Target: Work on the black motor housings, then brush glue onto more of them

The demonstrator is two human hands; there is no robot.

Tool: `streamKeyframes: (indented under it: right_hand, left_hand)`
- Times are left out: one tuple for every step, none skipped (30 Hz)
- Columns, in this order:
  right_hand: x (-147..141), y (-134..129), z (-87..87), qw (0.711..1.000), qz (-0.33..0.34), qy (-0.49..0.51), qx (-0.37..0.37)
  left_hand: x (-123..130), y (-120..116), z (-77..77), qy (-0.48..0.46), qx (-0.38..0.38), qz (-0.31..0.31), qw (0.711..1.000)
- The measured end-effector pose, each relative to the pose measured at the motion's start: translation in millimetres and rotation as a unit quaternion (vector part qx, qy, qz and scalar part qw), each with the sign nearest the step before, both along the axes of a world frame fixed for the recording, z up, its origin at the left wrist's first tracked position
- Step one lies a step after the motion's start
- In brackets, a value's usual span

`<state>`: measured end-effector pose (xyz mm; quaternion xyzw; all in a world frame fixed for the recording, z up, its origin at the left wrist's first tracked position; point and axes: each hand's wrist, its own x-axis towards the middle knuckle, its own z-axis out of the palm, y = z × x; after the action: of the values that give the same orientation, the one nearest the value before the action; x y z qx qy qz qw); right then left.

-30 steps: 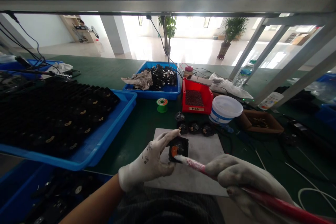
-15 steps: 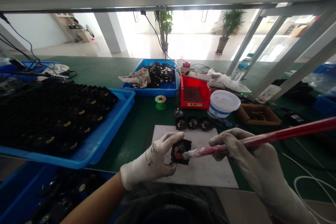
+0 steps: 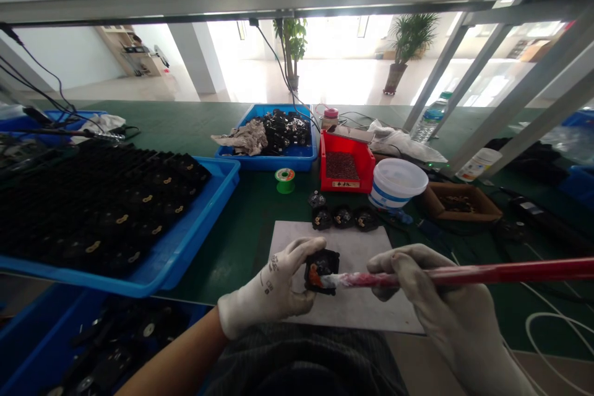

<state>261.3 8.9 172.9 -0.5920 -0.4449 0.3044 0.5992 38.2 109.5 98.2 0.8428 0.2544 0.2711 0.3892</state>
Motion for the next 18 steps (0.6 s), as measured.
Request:
streamKeyframes:
  right_hand:
    - [0, -1, 2.3, 1.000, -0.006, -0.019, -0.002]
    - [1, -2, 4.3, 0.999, -0.016, -0.031, 0.003]
    - [3, -3, 5.8, 0.999, -0.021, -0.036, 0.014]
    - [5, -2, 6.3, 0.999, -0.025, -0.033, 0.028]
    - [7, -1, 6.0, 0.999, -0.024, -0.025, 0.040]
    - [8, 0, 4.9, 0.999, -0.019, -0.016, 0.045]
    - [9, 1, 3.3, 0.999, -0.008, -0.011, 0.045]
    - [9, 2, 1.5, 0.999, 0.003, -0.011, 0.039]
    - [9, 3, -0.2, 0.999, 0.009, -0.015, 0.030]
    - [9, 2, -1.5, 1.000, 0.008, -0.022, 0.020]
    - [9, 2, -2.0, 0.999, 0.006, -0.029, 0.014]
    - [10, 1, -1.8, 0.999, -0.003, -0.030, 0.011]
    - [12, 0, -0.8, 0.999, -0.018, -0.024, 0.015]
    - [16, -1, 0.9, 0.999, -0.038, -0.010, 0.027]
    - [21, -1, 3.0, 0.997, -0.063, 0.008, 0.044]
    - [27, -1, 5.3, 0.993, -0.095, 0.027, 0.063]
    - [33, 0, 7.7, 0.987, -0.131, 0.045, 0.083]
    - [40, 0, 9.8, 0.979, -0.168, 0.059, 0.100]
  left_hand:
    - [0, 0, -2.3, -0.001, 0.000, -0.002, 1.000]
    - [0, 0, -4.1, -0.003, 0.001, 0.001, 1.000]
    - [0, 1, -5.2, -0.007, 0.003, 0.007, 1.000]
    - [0, 2, -5.6, -0.011, 0.006, 0.013, 1.000]
    - [0, 2, -5.4, -0.014, 0.008, 0.018, 1.000]
    - [0, 3, -4.7, -0.014, 0.009, 0.018, 1.000]
    - [0, 3, -3.9, -0.012, 0.010, 0.016, 1.000]
    - [0, 4, -3.2, -0.008, 0.009, 0.012, 1.000]
    - [0, 4, -2.8, -0.003, 0.005, 0.007, 1.000]
    - [0, 4, -2.7, 0.000, -0.001, 0.005, 1.000]
    - [0, 3, -2.9, 0.002, -0.008, 0.004, 1.000]
    - [0, 3, -3.2, 0.002, -0.014, 0.006, 1.000]
    - [0, 3, -3.7, 0.000, -0.020, 0.011, 1.000]
    - [0, 2, -4.1, -0.002, -0.024, 0.018, 1.000]
    - [-1, 2, -4.4, -0.003, -0.027, 0.027, 0.999]
    - [-2, 3, -4.7, -0.001, -0.030, 0.037, 0.999]
    - [-3, 4, -5.1, 0.001, -0.035, 0.046, 0.998]
    - [-5, 6, -5.7, 0.005, -0.039, 0.058, 0.998]
